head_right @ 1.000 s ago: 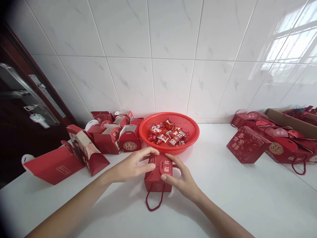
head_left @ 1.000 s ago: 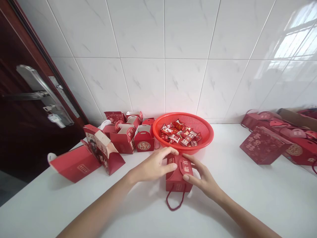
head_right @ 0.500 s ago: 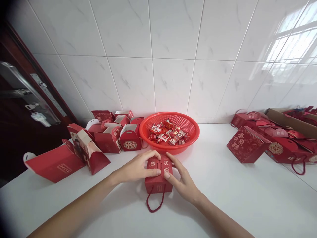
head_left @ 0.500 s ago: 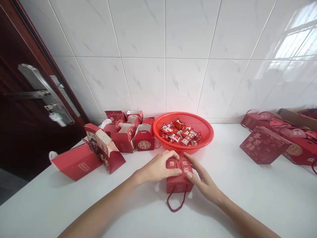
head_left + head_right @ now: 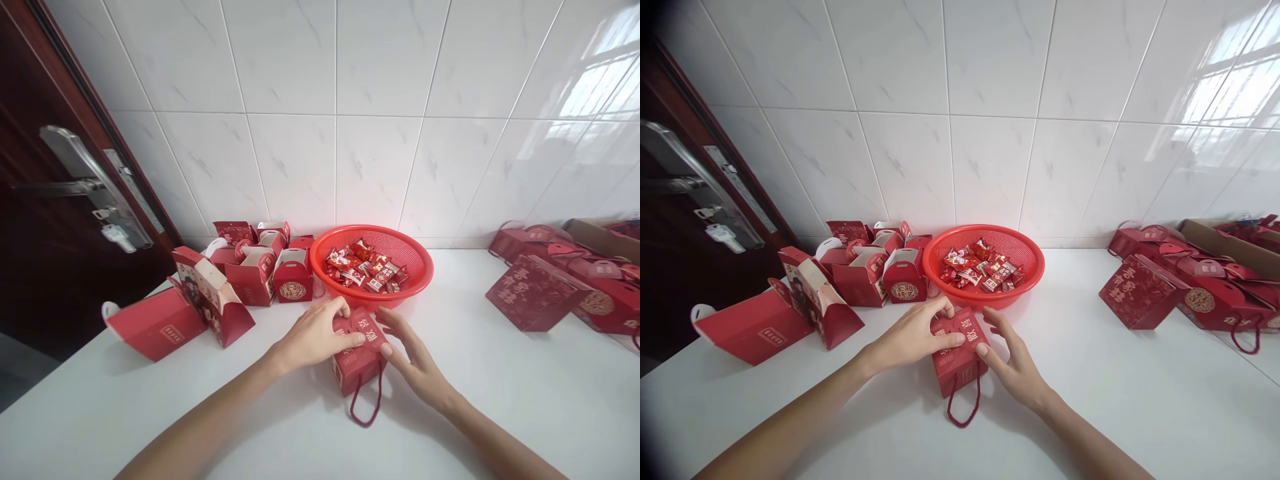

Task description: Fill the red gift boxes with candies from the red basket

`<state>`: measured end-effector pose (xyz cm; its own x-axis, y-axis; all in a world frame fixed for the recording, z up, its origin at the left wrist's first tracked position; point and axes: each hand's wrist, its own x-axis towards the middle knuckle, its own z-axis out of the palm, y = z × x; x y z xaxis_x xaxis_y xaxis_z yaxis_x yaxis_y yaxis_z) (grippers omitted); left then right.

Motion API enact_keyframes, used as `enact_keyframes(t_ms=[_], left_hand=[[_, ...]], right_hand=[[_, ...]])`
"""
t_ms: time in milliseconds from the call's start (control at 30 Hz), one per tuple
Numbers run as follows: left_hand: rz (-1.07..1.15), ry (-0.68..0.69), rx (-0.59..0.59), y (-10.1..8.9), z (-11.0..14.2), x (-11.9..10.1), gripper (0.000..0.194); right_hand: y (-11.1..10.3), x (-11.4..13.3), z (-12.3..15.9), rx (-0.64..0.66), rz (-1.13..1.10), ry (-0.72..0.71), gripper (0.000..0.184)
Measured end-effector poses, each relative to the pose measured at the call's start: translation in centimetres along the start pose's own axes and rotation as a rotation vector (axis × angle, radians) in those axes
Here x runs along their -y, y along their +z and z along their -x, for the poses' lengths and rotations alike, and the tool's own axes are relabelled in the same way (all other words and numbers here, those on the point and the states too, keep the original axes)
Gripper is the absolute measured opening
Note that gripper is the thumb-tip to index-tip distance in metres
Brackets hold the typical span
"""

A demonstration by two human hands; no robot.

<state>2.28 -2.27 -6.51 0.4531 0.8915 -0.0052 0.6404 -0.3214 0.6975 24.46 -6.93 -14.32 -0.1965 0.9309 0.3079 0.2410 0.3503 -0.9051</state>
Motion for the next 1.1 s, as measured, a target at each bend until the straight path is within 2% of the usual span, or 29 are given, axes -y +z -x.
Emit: enact_keyframes(t_ms=[267, 433, 533, 800, 1100], left_hand=[[0.063, -0.037, 0.074, -0.1, -0.5, 0.7, 0.053], [0.174, -0.018, 0.219, -0.4, -1.1, 1.3, 0.067], [0.197, 0.004, 0.283, -0.7, -1.3, 1.5, 0.066], [0.185, 0.001, 0.308, -1.0, -1.3, 1.3, 0.057], [0.184, 0.013, 0.311, -0.8, -1.5, 1.9, 0.065]], right_hand=[[0.4, 0.5, 0.1, 0.016, 0.021, 0.009, 0.048], [0.4, 0.7, 0.1, 0.057, -0.018, 0.026, 0.047], [0.4, 0.7, 0.1, 0.077, -0.044, 0.045, 0.046], [0.3, 0.6, 0.1, 0.090, -0.101, 0.090, 0.047], [0.3, 0.4, 0.1, 0.106, -0.123, 0.097, 0.047]])
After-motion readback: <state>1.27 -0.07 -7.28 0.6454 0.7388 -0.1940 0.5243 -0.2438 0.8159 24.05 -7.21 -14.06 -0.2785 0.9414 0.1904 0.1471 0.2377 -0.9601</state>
